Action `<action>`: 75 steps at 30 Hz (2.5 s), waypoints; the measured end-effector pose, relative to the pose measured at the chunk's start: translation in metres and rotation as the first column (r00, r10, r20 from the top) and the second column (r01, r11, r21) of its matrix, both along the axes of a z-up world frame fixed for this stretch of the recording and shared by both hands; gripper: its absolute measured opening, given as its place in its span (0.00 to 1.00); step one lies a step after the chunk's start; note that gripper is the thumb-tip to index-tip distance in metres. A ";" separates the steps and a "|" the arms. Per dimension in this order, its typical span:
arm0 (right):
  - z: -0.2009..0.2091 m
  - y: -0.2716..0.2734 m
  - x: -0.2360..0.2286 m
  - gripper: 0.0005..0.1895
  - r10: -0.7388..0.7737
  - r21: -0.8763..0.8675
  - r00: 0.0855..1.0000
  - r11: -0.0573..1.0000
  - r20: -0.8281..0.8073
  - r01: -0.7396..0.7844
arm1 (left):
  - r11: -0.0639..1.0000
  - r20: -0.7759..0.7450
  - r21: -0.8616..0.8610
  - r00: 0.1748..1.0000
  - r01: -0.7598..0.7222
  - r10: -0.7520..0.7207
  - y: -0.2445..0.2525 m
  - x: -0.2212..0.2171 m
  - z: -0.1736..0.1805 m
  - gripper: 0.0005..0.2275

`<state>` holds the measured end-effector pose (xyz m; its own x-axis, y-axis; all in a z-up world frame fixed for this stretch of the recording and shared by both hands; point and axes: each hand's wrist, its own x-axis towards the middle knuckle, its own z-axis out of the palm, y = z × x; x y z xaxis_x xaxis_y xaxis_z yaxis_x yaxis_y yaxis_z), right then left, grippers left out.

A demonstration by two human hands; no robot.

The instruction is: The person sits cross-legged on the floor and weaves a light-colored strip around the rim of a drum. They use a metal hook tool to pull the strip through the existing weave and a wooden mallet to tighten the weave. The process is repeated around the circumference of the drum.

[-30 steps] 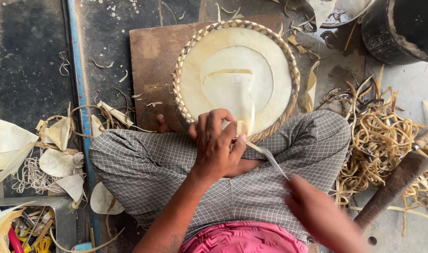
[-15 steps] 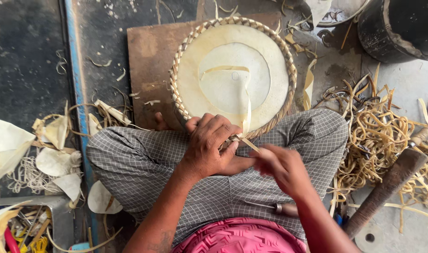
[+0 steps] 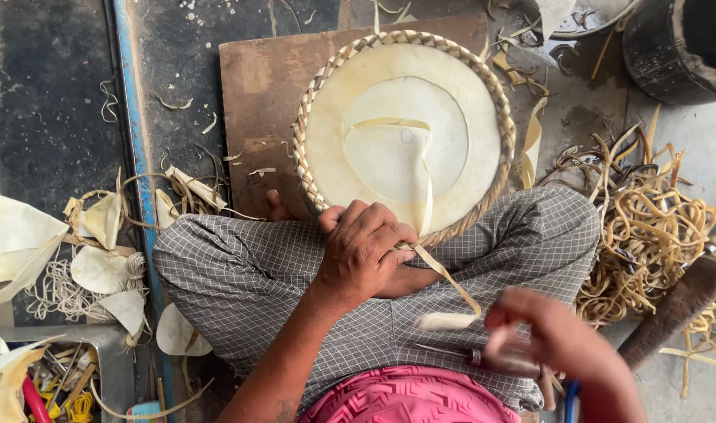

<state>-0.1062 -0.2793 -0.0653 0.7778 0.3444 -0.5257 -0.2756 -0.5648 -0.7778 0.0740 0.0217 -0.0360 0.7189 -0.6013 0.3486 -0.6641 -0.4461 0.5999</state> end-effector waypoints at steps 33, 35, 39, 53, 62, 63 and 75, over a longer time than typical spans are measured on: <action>0.032 0.025 0.058 0.25 -0.801 0.486 0.559 0.584 0.214 0.650 | 0.383 -0.315 -0.873 0.251 0.302 -0.915 0.026 -0.104 0.016 0.13; 0.034 0.025 0.064 0.25 -0.800 0.486 0.561 0.585 0.214 0.649 | 0.401 -0.328 -0.874 0.277 0.274 -0.903 0.036 -0.089 0.028 0.14; 0.044 0.028 0.075 0.25 -0.784 0.482 0.573 0.607 0.238 0.632 | 0.857 -0.318 -0.493 0.886 0.150 -0.338 0.043 -0.036 0.040 0.06; 0.140 0.022 0.091 0.25 -0.158 -0.048 0.847 0.976 0.507 0.211 | 0.998 0.179 -0.067 0.984 0.001 0.011 0.009 -0.012 -0.028 0.11; 0.151 0.031 0.050 0.31 0.175 -0.631 0.977 0.774 0.123 -0.059 | 0.989 0.119 -0.147 0.992 -0.013 0.031 0.005 -0.012 -0.019 0.08; 0.145 0.033 0.042 0.29 0.224 -0.607 0.935 0.795 0.275 -0.011 | 0.988 0.109 -0.151 0.993 -0.017 0.034 0.004 -0.012 -0.018 0.08; 0.006 0.124 -0.020 0.22 -0.507 0.793 0.738 0.161 -0.444 0.587 | 0.992 0.092 -0.129 0.996 -0.001 0.013 0.012 -0.005 0.001 0.08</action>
